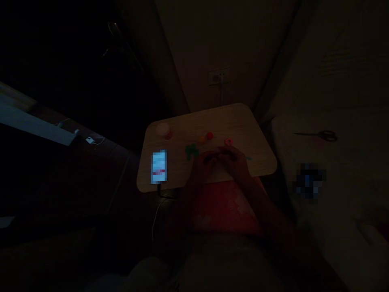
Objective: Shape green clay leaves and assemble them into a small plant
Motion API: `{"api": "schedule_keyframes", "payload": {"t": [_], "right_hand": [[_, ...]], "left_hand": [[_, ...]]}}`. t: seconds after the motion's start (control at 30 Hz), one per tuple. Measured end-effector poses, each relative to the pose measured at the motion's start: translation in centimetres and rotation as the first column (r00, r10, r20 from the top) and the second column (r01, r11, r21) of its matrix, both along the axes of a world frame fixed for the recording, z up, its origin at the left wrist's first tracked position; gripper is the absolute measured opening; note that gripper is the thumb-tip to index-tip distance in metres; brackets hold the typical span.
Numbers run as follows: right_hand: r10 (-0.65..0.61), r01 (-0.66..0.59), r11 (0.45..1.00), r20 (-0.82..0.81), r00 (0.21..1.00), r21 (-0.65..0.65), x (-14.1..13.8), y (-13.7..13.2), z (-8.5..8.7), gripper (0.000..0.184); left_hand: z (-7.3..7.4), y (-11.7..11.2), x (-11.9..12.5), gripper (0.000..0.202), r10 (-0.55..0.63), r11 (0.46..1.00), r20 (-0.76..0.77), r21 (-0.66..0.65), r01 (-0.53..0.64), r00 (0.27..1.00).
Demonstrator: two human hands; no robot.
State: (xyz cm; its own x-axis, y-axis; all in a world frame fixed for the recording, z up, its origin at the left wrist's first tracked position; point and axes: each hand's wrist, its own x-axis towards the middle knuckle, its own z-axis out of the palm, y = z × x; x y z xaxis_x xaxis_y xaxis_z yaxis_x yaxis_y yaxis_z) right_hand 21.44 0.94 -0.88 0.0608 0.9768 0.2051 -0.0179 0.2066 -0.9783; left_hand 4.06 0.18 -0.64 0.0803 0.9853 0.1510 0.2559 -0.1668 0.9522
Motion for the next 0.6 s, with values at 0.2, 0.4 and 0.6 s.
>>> {"api": "schedule_keyframes", "payload": {"t": [0.2,0.4,0.6], "right_hand": [[0.007,-0.006,1.0,0.111,0.994,-0.005,-0.2,-0.1,0.1,0.015],[-0.022,0.034,0.995,0.117,0.993,-0.096,-0.3,-0.3,0.1,0.019],[-0.011,0.022,0.99,0.078,0.997,-0.141,-0.3,-0.4,0.3,0.024]], "left_hand": [[0.7,-0.3,0.3,0.027,-0.031,1.0,-0.04,-0.004,0.031,0.999],[1.2,-0.5,0.6,0.015,0.011,1.0,-0.108,-0.011,-0.012,0.994],[1.7,-1.0,0.9,0.029,-0.036,0.999,-0.067,-0.02,0.035,0.997]]}}
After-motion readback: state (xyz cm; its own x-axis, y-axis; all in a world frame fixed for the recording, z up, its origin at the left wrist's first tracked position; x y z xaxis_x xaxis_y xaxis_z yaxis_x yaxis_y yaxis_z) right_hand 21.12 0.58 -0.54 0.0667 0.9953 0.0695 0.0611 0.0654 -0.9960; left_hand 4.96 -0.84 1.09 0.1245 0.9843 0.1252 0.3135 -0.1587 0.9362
